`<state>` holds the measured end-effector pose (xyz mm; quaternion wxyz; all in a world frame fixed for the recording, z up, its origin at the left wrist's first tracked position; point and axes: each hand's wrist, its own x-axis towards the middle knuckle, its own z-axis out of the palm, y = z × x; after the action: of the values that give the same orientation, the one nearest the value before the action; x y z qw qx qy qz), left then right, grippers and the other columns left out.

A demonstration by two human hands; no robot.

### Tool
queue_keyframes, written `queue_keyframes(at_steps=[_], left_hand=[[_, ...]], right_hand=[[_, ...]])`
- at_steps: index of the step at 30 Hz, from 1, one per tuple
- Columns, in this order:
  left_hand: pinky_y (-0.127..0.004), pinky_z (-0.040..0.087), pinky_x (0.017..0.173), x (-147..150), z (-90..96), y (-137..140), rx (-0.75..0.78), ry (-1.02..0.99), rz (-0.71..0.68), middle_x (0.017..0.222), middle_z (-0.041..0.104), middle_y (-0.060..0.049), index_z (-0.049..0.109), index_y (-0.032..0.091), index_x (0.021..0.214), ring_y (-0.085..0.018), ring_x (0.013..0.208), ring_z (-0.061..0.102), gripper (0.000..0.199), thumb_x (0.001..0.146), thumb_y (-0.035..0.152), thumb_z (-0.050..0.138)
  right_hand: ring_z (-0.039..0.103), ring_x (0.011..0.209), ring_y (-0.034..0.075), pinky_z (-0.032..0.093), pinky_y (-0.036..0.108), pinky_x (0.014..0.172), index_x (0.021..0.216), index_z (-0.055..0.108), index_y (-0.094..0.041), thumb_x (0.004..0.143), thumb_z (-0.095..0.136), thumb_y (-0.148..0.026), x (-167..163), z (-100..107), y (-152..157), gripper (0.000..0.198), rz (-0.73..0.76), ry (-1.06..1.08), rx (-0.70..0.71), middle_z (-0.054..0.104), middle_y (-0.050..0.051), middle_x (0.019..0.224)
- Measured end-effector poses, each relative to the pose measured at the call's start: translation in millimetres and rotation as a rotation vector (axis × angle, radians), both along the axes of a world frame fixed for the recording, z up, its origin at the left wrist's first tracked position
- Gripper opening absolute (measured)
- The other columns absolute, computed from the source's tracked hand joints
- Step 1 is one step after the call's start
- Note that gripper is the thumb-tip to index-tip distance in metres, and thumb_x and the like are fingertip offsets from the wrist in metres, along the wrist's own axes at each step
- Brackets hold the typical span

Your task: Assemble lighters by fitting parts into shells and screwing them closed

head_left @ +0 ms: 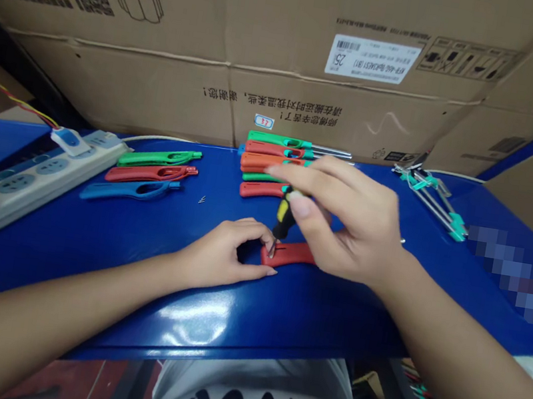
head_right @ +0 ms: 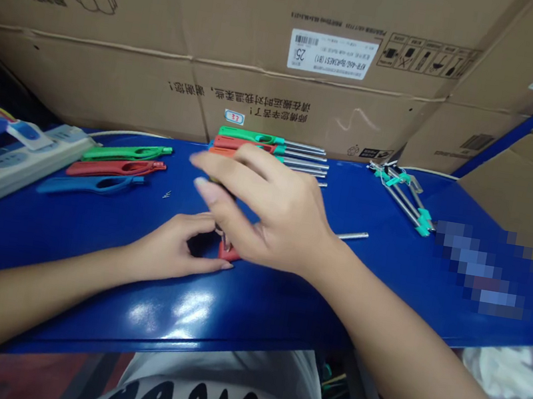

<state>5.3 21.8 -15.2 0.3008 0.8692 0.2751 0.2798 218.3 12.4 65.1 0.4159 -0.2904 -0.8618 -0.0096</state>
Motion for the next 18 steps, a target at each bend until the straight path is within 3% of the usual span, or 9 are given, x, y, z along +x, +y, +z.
queue_keyframes(at_steps=[2, 4, 8, 10, 12, 14, 16, 18], left_hand=[[-0.032, 0.053, 0.09, 0.3, 1.1, -0.5, -0.013, 0.006, 0.002, 0.102, 0.074, -0.003, 0.067, 0.019, 0.096, -0.02, 0.097, 0.069, 0.018, 0.086, 0.03, 0.077], [-0.033, 0.053, 0.09, 0.3, 1.1, -0.6, -0.016, 0.01, 0.003, 0.103, 0.074, -0.004, 0.067, 0.02, 0.095, -0.021, 0.098, 0.069, 0.018, 0.086, 0.03, 0.077], [-0.032, 0.053, 0.087, -0.6, -1.6, 0.1, 0.016, 0.01, 0.012, 0.099, 0.074, -0.002, 0.066, 0.02, 0.095, -0.021, 0.094, 0.069, 0.02, 0.084, 0.029, 0.079], [-0.031, 0.053, 0.085, -0.7, -2.4, 0.3, 0.029, 0.004, 0.016, 0.098, 0.074, -0.002, 0.066, 0.02, 0.096, -0.02, 0.092, 0.068, 0.021, 0.083, 0.03, 0.08], [-0.031, 0.053, 0.086, -0.5, -2.2, 0.3, 0.021, -0.001, 0.011, 0.098, 0.074, -0.002, 0.067, 0.019, 0.095, -0.019, 0.092, 0.068, 0.02, 0.084, 0.03, 0.079], [-0.031, 0.052, 0.087, -0.4, -1.6, 0.0, 0.005, -0.002, 0.004, 0.099, 0.074, -0.002, 0.067, 0.019, 0.095, -0.019, 0.093, 0.069, 0.019, 0.085, 0.03, 0.078], [-0.031, 0.052, 0.088, -0.5, -1.2, -0.3, -0.007, 0.002, 0.002, 0.098, 0.074, -0.002, 0.067, 0.019, 0.094, -0.019, 0.094, 0.069, 0.018, 0.085, 0.03, 0.078], [-0.03, 0.052, 0.087, -0.7, -1.4, -0.6, -0.001, -0.002, -0.003, 0.097, 0.074, -0.002, 0.067, 0.019, 0.095, -0.019, 0.094, 0.069, 0.018, 0.084, 0.028, 0.079]], right_hand=[[0.071, 0.093, 0.016, 0.058, 0.03, 0.08, 0.135, 0.061, -0.022, 0.106, 0.039, -0.031, -0.9, 0.6, -0.5, 0.037, 0.075, 0.011, -0.145, 0.073, 0.006, 0.116], [0.071, 0.087, 0.014, 0.058, 0.028, 0.078, 0.136, 0.06, -0.021, 0.106, 0.043, -0.03, -0.8, 0.2, 0.9, 0.036, 0.136, 0.028, -0.195, 0.073, 0.005, 0.115], [0.071, 0.081, 0.016, 0.057, 0.029, 0.078, 0.108, 0.072, -0.021, 0.095, 0.066, -0.042, 1.8, -4.3, 5.2, 0.026, 0.033, 0.013, 0.073, 0.076, 0.003, 0.094], [0.071, 0.082, 0.017, 0.057, 0.029, 0.078, 0.109, 0.072, -0.021, 0.096, 0.063, -0.045, 2.0, -6.2, 5.2, 0.029, -0.006, -0.041, 0.156, 0.077, 0.003, 0.093], [0.072, 0.088, 0.016, 0.057, 0.029, 0.081, 0.126, 0.066, -0.019, 0.104, 0.047, -0.04, 0.4, -6.6, 3.9, 0.035, 0.049, -0.058, 0.08, 0.076, 0.006, 0.112], [0.071, 0.091, 0.013, 0.058, 0.026, 0.081, 0.142, 0.053, -0.018, 0.108, 0.031, -0.029, -2.1, -5.6, 2.6, 0.042, 0.148, -0.029, -0.098, 0.07, 0.007, 0.128], [0.071, 0.087, 0.01, 0.057, 0.022, 0.075, 0.141, 0.053, -0.018, 0.108, 0.035, -0.027, -3.4, -4.7, 2.8, 0.039, 0.203, 0.019, -0.2, 0.071, 0.006, 0.126], [0.072, 0.085, 0.012, 0.057, 0.022, 0.073, 0.126, 0.064, -0.018, 0.102, 0.054, -0.035, -2.1, -4.8, 4.6, 0.031, 0.153, 0.037, -0.115, 0.075, 0.005, 0.112]])
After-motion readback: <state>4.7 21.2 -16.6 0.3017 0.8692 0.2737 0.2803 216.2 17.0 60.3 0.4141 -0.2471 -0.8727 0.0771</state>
